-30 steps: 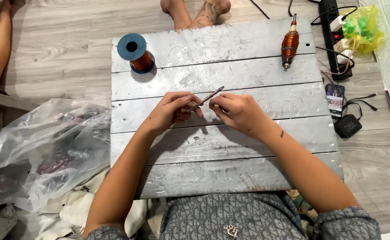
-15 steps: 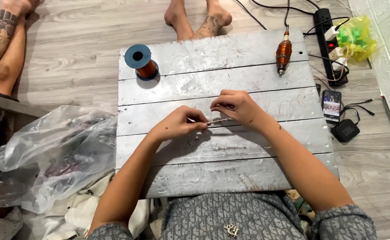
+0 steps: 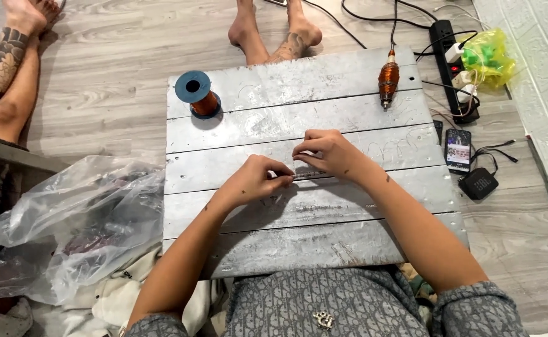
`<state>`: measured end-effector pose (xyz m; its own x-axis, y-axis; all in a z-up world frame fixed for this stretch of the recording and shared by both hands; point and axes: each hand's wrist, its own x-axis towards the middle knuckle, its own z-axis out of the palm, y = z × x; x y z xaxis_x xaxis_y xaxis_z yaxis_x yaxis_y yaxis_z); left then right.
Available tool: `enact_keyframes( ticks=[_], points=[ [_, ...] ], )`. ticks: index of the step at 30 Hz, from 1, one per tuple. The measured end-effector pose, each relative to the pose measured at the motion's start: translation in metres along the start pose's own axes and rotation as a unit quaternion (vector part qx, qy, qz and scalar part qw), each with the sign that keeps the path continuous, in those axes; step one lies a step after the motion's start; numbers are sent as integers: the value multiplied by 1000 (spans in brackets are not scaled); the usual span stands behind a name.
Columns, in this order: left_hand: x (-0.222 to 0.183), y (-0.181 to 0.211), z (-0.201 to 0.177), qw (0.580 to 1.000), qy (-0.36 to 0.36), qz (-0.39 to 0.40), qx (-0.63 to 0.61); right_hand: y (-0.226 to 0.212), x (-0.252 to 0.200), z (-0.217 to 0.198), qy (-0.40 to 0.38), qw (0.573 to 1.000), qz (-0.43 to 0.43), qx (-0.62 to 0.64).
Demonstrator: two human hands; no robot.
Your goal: Manually winding thin copper wire around a small metal rod to create a coil component.
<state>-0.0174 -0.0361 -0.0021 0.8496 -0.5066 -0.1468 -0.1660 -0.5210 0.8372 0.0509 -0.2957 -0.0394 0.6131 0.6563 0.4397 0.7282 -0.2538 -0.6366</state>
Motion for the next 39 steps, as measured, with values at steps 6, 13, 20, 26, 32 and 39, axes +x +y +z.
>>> enact_keyframes(
  ticks=[6,13,20,26,32,39],
  points=[
    [-4,15,8,997,8,31,67,-5,2,-2,-39,999,29,19],
    [1,2,12,995,60,16,75,-10,-4,3,4,999,-39,-21],
    [9,-15,7,988,153,16,12,-13,-6,10,35,988,-100,-116],
    [12,-20,1,977,200,6,-66,-28,-5,8,50,989,-48,-128],
    [12,-20,-2,967,207,27,-146,-41,-1,4,76,993,6,-94],
    [16,-20,2,952,213,25,-220,-37,-2,8,79,993,-3,-85]
  ],
)
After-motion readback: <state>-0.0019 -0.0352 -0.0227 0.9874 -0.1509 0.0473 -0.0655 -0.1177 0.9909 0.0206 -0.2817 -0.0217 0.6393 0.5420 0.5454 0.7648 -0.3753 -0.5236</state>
